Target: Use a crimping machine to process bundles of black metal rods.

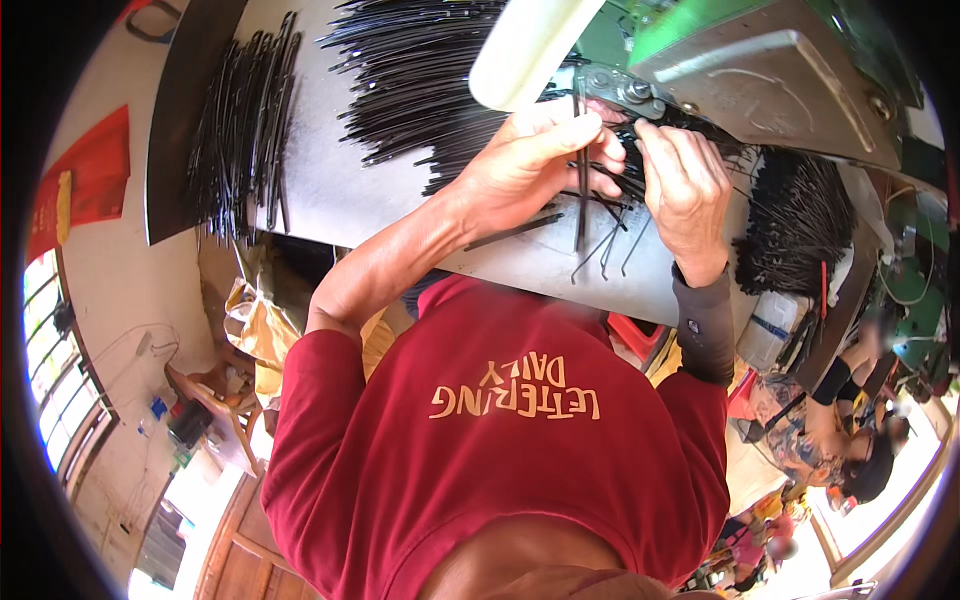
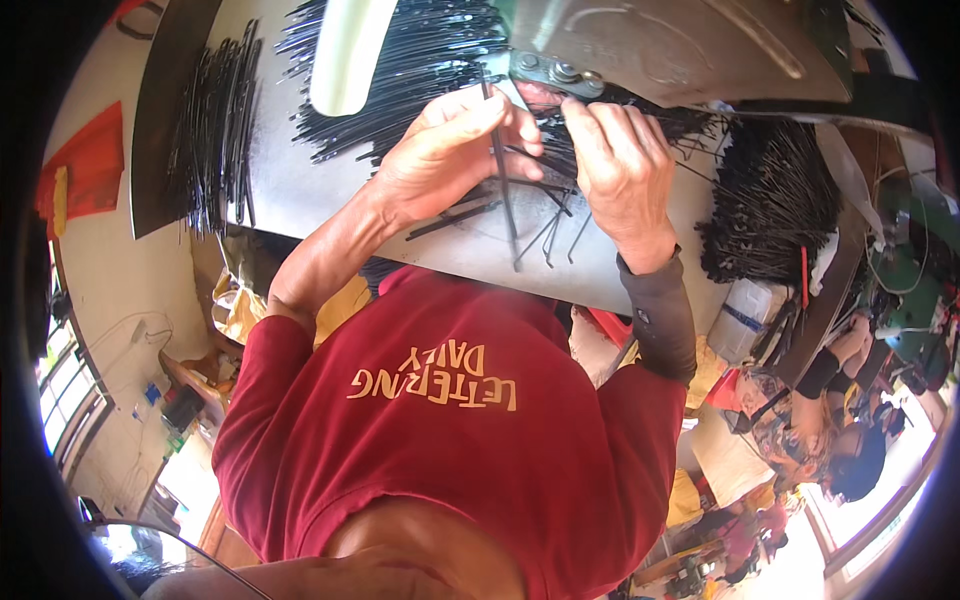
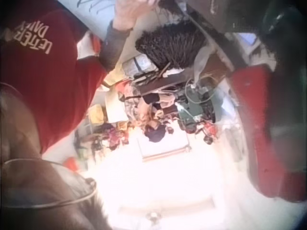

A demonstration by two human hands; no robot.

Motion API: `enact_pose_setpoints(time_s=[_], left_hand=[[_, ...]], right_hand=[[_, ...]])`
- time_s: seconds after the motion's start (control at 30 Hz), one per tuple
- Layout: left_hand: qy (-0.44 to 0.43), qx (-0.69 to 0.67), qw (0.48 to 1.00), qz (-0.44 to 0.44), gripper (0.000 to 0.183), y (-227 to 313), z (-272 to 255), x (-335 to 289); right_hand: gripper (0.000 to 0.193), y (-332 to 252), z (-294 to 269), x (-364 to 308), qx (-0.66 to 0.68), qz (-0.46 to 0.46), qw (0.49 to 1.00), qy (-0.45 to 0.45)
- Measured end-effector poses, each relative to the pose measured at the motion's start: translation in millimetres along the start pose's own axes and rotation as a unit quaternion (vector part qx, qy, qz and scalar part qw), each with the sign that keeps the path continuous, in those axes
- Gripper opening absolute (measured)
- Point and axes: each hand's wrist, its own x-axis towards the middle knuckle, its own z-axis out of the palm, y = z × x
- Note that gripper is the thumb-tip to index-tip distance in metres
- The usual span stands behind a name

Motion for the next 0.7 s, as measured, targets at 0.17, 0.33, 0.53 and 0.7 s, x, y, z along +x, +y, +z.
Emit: enact_pose_setpoints(time_s=[0.17,0.33,0.53,0.7], left_hand=[[0.077,0.007,0.997,-0.019,0.021,-1.2,-1.5,9.7],[0.118,0.011,0.993,-0.011,0.017,-13.7,-4.5,23.1],[0.130,0.023,0.991,-0.005,0.016,-14.7,-5.6,26.8],[0.150,0.203,0.966,0.056,0.014,-7.0,-4.3,33.5]], right_hand=[[0.017,-15.6,15.6,6.3,0.143,0.142,0.979,0.041],[0.008,-23.9,22.0,3.0,0.461,0.404,0.789,0.047],[0.009,-17.9,26.8,2.0,0.480,0.435,0.761,0.041],[0.014,-19.9,22.4,-1.2,0.505,0.391,0.769,0.022]])
